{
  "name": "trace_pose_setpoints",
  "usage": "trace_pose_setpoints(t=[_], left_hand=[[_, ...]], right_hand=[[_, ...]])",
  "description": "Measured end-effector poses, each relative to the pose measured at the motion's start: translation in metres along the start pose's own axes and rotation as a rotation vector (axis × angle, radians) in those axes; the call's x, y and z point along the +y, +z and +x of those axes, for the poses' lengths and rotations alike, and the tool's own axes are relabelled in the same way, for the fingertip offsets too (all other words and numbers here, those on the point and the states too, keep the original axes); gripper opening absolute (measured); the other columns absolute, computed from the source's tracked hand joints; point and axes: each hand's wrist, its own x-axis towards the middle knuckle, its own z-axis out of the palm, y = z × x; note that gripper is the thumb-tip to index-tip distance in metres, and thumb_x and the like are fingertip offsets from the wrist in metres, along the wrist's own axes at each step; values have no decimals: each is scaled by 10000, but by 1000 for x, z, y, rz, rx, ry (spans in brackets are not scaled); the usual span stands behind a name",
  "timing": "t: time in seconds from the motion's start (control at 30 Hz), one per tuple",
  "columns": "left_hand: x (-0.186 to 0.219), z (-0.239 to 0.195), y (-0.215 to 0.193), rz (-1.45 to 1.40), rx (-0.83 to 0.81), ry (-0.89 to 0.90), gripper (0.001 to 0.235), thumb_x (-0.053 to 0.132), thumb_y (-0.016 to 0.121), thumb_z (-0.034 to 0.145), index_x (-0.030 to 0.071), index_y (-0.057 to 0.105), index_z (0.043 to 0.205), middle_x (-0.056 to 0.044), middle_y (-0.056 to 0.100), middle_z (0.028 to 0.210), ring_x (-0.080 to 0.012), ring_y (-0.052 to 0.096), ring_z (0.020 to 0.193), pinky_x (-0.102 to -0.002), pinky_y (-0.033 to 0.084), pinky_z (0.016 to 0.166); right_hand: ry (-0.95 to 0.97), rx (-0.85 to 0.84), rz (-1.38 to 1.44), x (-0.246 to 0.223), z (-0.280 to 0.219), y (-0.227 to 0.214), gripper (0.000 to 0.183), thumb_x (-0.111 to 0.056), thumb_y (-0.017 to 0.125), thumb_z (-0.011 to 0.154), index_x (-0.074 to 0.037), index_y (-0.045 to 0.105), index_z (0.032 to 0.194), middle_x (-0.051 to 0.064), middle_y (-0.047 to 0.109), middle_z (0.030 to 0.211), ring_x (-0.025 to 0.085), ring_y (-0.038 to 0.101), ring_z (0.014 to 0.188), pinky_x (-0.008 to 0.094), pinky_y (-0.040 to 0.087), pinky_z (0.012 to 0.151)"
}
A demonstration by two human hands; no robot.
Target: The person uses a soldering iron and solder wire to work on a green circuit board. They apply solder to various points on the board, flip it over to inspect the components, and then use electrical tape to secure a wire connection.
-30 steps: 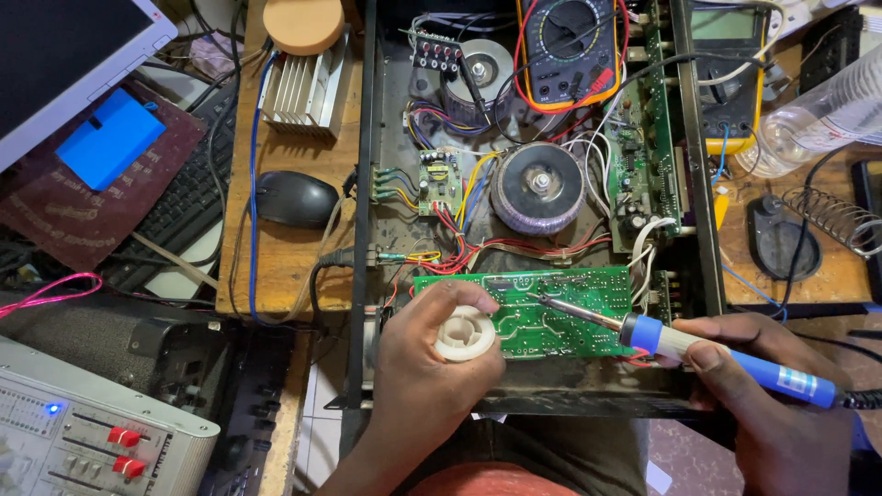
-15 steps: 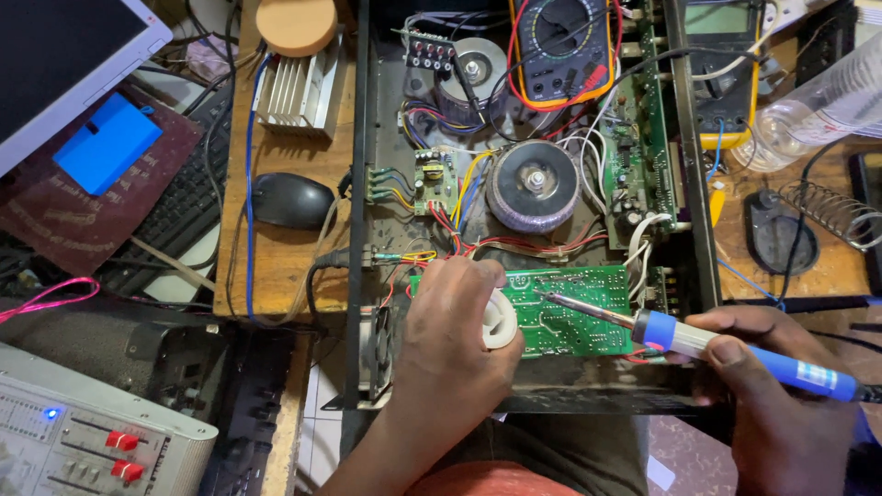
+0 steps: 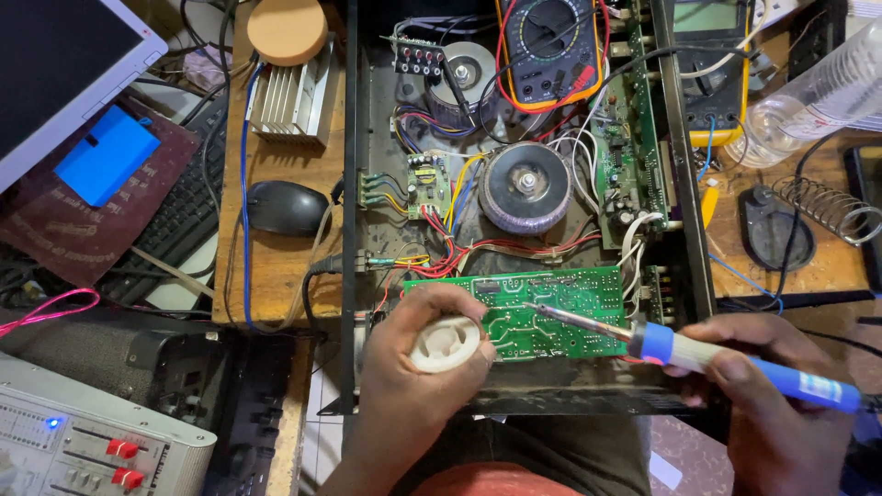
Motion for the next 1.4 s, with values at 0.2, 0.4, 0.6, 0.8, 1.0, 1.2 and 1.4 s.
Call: trace_pose_setpoints(t=[0.2,0.4,0.6,0.8,1.0,1.2,1.4], left_hand=[[-14,-35,48,-437,-116,25,309,38,824,824,115,633,1054,-56,735,888,-106,641,702,-253,512,624],[-15,-42,69,-343,-123,-46,251,163,831,811,138,686,1015,14,707,946,-28,558,698,-218,460,615],[-15,-43,66,-507,-237,-91,331,245,856,870,107,646,1085,-57,732,1076,-89,700,936,-247,581,825],[-15,-46,54,-587,-550,-120,285,351,641,1099,105,606,1239,-68,747,1130,-132,699,1003,-306,577,931],[-22,-44,37,-468,-724,-61,473,-81,481,928,75,548,1369,-83,669,1128,-149,633,1068,-283,496,990],[1,-33,18,-117,-516,232,138,277,768,1040,143,745,1066,-5,772,1026,-143,730,936,-289,559,865],[-2,1,-30,643,-25,473,75,172,738,975,126,787,941,-29,671,909,-263,595,817,-422,451,711]], right_hand=[[-517,-834,134,38,30,-38,335,-255,605,1125,-184,646,1450,204,755,1396,352,832,1293,492,651,1163],[-618,-514,-6,-4,7,7,253,-75,812,862,-184,698,1059,-5,825,974,170,888,981,252,750,923],[-576,-730,-16,-6,-1,-11,268,-148,792,910,-164,736,1171,124,851,1220,271,860,1241,356,671,1094],[-517,-359,-170,46,-2,-32,46,-147,789,866,-161,800,909,24,853,1013,175,892,999,344,716,1066],[-471,-512,86,30,-12,-35,257,-258,684,960,-62,725,1122,195,816,1160,265,839,1162,300,645,1064],[940,-429,364,80,33,-94,817,300,641,660,181,649,1468,525,771,1071,509,698,855,553,545,812],[-369,-317,-35,-20,-25,-17,306,-345,551,1088,-105,739,1109,104,799,840,186,834,801,288,679,858]])
